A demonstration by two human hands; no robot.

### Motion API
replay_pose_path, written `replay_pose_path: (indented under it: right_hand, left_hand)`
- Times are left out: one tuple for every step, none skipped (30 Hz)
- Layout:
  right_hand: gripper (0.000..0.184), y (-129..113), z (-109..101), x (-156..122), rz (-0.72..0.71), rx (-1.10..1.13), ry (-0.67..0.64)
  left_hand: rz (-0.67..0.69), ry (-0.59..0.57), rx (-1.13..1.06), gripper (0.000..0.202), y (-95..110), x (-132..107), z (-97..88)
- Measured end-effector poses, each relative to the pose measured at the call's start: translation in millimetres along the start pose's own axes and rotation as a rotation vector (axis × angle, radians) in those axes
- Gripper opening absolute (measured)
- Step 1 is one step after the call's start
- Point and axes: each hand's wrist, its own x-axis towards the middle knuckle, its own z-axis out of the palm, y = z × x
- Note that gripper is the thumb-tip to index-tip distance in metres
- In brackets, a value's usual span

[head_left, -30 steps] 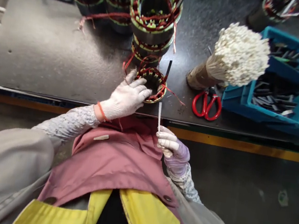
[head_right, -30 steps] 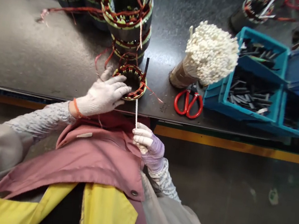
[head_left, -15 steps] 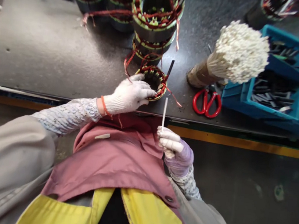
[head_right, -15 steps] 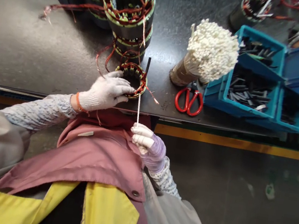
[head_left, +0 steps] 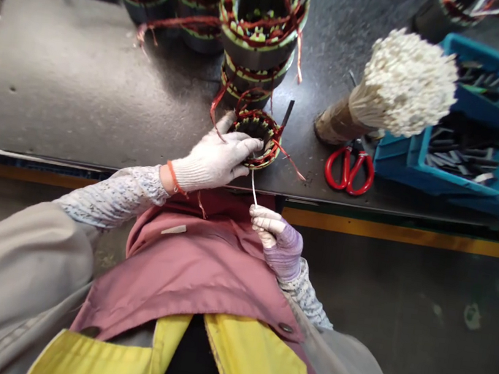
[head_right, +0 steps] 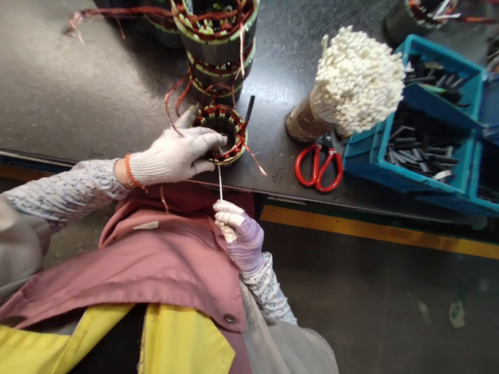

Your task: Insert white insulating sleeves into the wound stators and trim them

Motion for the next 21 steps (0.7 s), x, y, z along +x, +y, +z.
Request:
replay_pose_path:
  right_hand:
    - [0.016, -1, 0, 0, 0.002, 0.002, 0.006]
    - [0.017, -3, -1, -1, 0.006, 0.009, 0.010]
    - [0.019, -4, -2, -2, 0.009, 0.020, 0.018]
    - [0.021, -6, -2, -3, 0.009, 0.037, 0.026]
    - [0.023, -7, -3, -3, 0.007, 0.056, 0.031]
    - [0.026, -8, -3, -4, 0.004, 0.074, 0.034]
    - [0.028, -8, -3, -4, 0.002, 0.085, 0.031]
    - [0.029, -8, -3, -4, 0.004, 0.086, 0.027]
    - [0.029, -7, -2, -4, 0.011, 0.077, 0.026]
    - [0.028, -5, -1, -3, 0.019, 0.065, 0.024]
    - [0.027, -2, 1, -1, 0.024, 0.056, 0.028]
    - [0.026, 2, 4, 3, 0.025, 0.059, 0.038]
    - [0.025, 8, 8, 8, 0.021, 0.068, 0.055]
    - [0.023, 15, 13, 15, 0.002, 0.074, 0.078]
    - [0.020, 22, 19, 23, -0.020, 0.069, 0.106]
    - [0.018, 28, 25, 32, -0.038, 0.058, 0.150]
    - [0.017, 33, 30, 41, -0.042, 0.047, 0.204]
    - [0.016, 37, 34, 49, -0.029, 0.040, 0.262]
    - [0.014, 38, 37, 55, -0.005, 0.042, 0.309]
    - [0.012, 36, 38, 59, 0.025, 0.045, 0.340]
    - [0.009, 33, 37, 62, 0.047, 0.042, 0.353]
  left_hand:
    - [0.002, 0.000, 0.001, 0.047, -1, 0, 0.4]
    - [0.003, -0.007, 0.007, 0.047, 0, 0, 0.3]
    - [0.002, -0.019, 0.018, 0.046, 0, 0, -0.3]
    - [-0.001, -0.032, 0.032, 0.046, 1, 1, -1.2]
    - [-0.007, -0.045, 0.047, 0.046, 3, 1, -2.3]
    - [-0.015, -0.056, 0.059, 0.046, 4, 1, -3.5]
    - [-0.024, -0.062, 0.067, 0.046, 5, 1, -4.5]
    - [-0.032, -0.065, 0.068, 0.046, 5, 2, -5.3]
    - [-0.037, -0.067, 0.064, 0.046, 5, 2, -5.8]
    - [-0.040, -0.068, 0.056, 0.046, 5, 2, -6.2]
    - [-0.041, -0.070, 0.045, 0.046, 5, 2, -6.3]
    - [-0.043, -0.072, 0.027, 0.046, 4, 1, -5.9]
    - [-0.048, -0.070, 0.000, 0.046, 5, 1, -5.1]
    - [-0.063, -0.056, -0.037, 0.047, 5, 0, -3.7]
    - [-0.089, -0.026, -0.084, 0.048, 6, -2, -1.5]
    - [-0.126, 0.019, -0.139, 0.051, 8, -4, 1.4]
    - [-0.164, 0.075, -0.195, 0.054, 10, -6, 5.1]
    - [-0.191, 0.140, -0.248, 0.056, 12, -7, 9.4]
    - [-0.200, 0.205, -0.289, 0.056, 13, -9, 14.1]
    - [-0.191, 0.262, -0.312, 0.051, 15, -10, 18.8]
    - [-0.165, 0.311, -0.316, 0.043, 15, -11, 23.4]
